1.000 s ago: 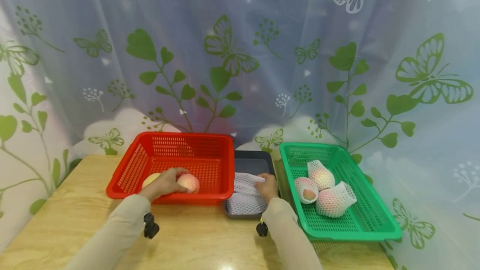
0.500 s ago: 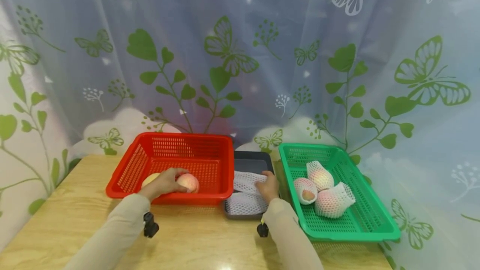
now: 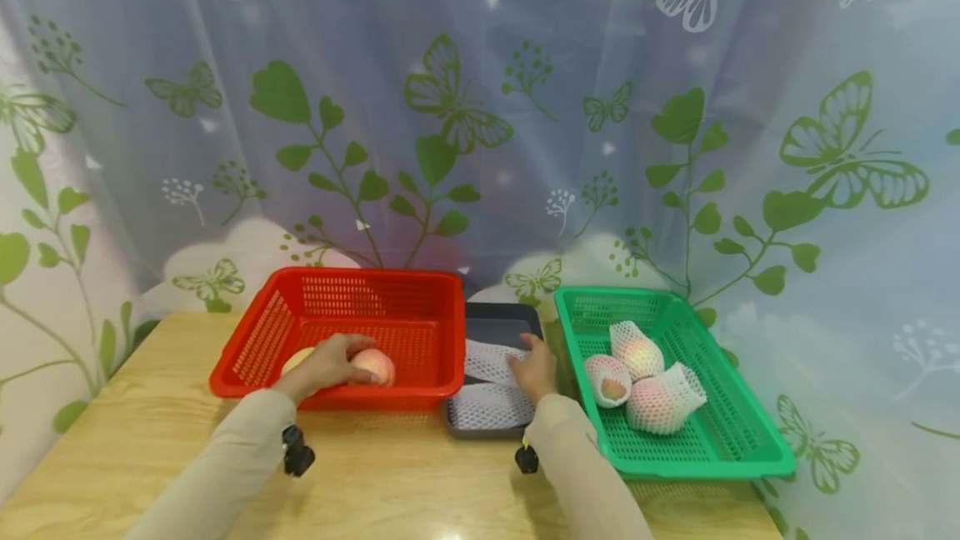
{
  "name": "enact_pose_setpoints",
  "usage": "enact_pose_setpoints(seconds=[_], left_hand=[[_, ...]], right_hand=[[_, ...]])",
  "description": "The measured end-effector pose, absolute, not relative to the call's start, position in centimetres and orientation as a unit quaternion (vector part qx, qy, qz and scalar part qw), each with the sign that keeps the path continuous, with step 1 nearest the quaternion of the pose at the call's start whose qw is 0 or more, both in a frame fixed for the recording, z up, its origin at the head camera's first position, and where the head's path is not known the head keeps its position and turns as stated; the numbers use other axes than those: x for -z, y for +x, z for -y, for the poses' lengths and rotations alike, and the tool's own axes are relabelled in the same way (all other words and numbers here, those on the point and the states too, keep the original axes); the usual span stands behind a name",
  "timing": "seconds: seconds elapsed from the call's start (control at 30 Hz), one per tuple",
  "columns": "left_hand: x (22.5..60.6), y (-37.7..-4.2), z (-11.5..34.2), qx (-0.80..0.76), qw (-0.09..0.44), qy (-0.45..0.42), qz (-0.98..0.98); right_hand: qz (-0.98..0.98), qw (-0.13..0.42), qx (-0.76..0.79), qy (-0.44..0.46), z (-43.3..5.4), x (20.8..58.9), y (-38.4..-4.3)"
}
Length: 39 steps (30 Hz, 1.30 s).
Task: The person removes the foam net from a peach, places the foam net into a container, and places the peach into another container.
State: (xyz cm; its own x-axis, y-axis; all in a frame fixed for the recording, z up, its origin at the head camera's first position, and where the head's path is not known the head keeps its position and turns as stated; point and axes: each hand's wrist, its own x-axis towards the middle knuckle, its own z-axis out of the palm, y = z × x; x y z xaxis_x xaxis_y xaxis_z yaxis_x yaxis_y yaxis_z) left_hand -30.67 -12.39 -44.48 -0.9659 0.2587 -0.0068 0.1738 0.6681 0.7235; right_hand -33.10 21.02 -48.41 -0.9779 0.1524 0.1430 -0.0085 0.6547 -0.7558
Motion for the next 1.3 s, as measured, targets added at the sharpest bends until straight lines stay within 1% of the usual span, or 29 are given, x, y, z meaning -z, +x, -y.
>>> enact_pose_setpoints(seconds=[0.2,0.5,0.67,0.73,0.97,1.3], left_hand=[[44.2,-30.8,12.6,-0.428,0.056,0.107,-0.896],[44.0,-30.8,12.7,-0.430,0.034,0.117,-0.894],[43.5,-30.4,12.2,-0.433,0.029,0.118,-0.893],[43.2,-30.0,11.7,-0.436,0.024,0.121,-0.891],[41.7,-28.6,9.2,-0.449,0.001,0.143,-0.882],[40.5,-26.6,4.6,-0.441,-0.024,0.183,-0.878]], right_hand=[[0.901,0.092,-0.425,-0.015,-21.2,47.1,-33.2],[0.871,0.044,-0.489,0.011,-22.1,43.7,-32.5],[0.854,0.063,-0.516,0.013,-23.3,42.4,-32.0],[0.849,0.067,-0.524,0.012,-23.9,42.0,-31.5],[0.847,0.051,-0.530,-0.008,-26.9,40.7,-29.6],[0.847,0.069,-0.527,-0.033,-31.5,39.9,-26.9]])
